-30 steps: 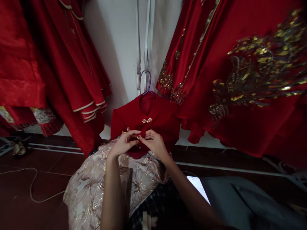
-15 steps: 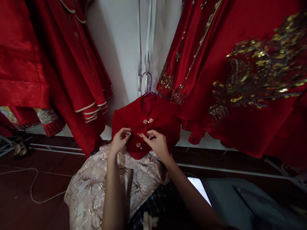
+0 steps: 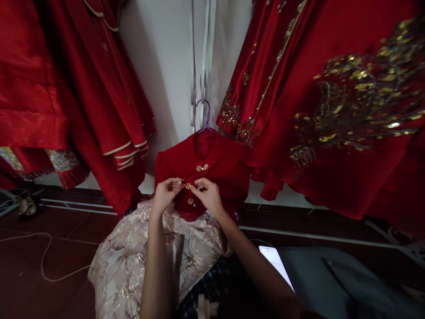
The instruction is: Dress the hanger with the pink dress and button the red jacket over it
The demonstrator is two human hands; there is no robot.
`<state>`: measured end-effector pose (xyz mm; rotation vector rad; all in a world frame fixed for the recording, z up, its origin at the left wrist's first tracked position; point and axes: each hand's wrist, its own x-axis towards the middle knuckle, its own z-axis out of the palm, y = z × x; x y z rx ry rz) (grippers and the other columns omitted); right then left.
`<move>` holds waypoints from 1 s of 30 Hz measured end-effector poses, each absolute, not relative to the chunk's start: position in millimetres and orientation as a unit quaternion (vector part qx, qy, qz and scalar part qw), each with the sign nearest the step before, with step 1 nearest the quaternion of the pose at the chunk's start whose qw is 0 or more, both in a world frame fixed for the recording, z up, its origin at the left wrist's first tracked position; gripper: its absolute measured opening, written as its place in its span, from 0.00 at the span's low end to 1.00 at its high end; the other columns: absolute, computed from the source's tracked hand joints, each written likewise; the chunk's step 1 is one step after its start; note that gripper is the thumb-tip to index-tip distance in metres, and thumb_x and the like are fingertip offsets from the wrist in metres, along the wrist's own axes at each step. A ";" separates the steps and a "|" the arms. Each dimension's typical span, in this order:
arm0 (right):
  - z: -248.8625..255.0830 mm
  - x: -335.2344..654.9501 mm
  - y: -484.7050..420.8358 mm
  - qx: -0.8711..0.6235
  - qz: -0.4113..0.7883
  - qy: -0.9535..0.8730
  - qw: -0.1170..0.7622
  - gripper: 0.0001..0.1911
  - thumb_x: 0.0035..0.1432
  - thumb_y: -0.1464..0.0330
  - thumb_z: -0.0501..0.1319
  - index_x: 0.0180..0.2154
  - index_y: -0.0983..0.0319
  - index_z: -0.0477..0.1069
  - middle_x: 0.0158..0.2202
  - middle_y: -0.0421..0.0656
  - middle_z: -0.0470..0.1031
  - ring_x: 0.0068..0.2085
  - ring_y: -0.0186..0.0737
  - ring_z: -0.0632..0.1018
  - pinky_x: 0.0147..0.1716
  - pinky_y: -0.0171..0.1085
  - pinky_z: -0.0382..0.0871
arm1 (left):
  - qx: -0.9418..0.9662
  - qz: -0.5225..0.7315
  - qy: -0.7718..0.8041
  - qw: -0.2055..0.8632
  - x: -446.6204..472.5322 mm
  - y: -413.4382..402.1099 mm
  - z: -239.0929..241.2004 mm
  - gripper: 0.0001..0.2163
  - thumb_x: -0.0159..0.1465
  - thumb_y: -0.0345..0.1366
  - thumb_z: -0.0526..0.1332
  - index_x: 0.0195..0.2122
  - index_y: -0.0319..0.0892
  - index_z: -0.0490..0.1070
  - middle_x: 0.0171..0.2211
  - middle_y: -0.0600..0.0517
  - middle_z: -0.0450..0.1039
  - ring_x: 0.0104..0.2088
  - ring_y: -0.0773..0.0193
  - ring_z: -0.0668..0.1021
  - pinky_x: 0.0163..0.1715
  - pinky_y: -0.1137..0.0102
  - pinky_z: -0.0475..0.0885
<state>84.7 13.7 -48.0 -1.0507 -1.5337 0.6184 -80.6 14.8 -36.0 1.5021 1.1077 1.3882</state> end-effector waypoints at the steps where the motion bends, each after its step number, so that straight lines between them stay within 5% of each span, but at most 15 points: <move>1: -48.6 80.6 17.3 -0.450 0.265 -0.644 0.559 0.12 0.48 0.60 0.63 0.31 0.63 0.72 0.29 0.43 0.77 0.27 0.34 0.74 0.28 0.33 0.69 | 0.587 0.551 0.438 0.400 -80.7 14.3 -35.4 0.14 0.46 0.35 0.67 0.34 0.37 0.74 0.31 0.48 0.77 0.32 0.64 0.77 0.41 0.66 0.72; 12: -49.0 59.2 22.9 -0.505 0.181 -0.651 0.537 0.09 0.51 0.61 0.61 0.31 0.60 0.70 0.28 0.40 0.77 0.25 0.34 0.74 0.31 0.34 0.68 | 0.572 0.568 0.468 0.362 -83.6 16.5 -40.9 0.15 0.49 0.38 0.66 0.37 0.37 0.76 0.37 0.45 0.78 0.36 0.59 0.79 0.43 0.63 0.72; 23: -52.4 54.3 24.3 -0.523 0.145 -0.659 0.521 0.10 0.53 0.62 0.60 0.35 0.60 0.71 0.29 0.40 0.76 0.27 0.35 0.74 0.33 0.34 0.67 | 0.645 0.504 0.533 0.216 -87.4 16.6 -43.3 0.09 0.53 0.38 0.62 0.33 0.40 0.78 0.33 0.48 0.79 0.34 0.59 0.79 0.39 0.66 0.73; 26: -49.1 57.5 29.5 -0.510 0.199 -0.650 0.527 0.09 0.51 0.63 0.61 0.34 0.61 0.71 0.31 0.42 0.77 0.29 0.35 0.76 0.32 0.34 0.68 | 0.651 0.504 0.529 0.208 -87.6 18.7 -44.0 0.08 0.54 0.38 0.61 0.31 0.41 0.76 0.32 0.49 0.78 0.34 0.61 0.79 0.38 0.69 0.73; 30: -28.0 87.7 29.1 -0.440 0.425 -0.661 0.434 0.12 0.55 0.64 0.58 0.38 0.64 0.73 0.35 0.47 0.78 0.30 0.37 0.78 0.22 0.31 0.68 | 0.649 0.507 0.524 0.217 -88.7 18.5 -45.0 0.09 0.55 0.36 0.60 0.36 0.39 0.70 0.33 0.49 0.75 0.32 0.65 0.78 0.34 0.70 0.72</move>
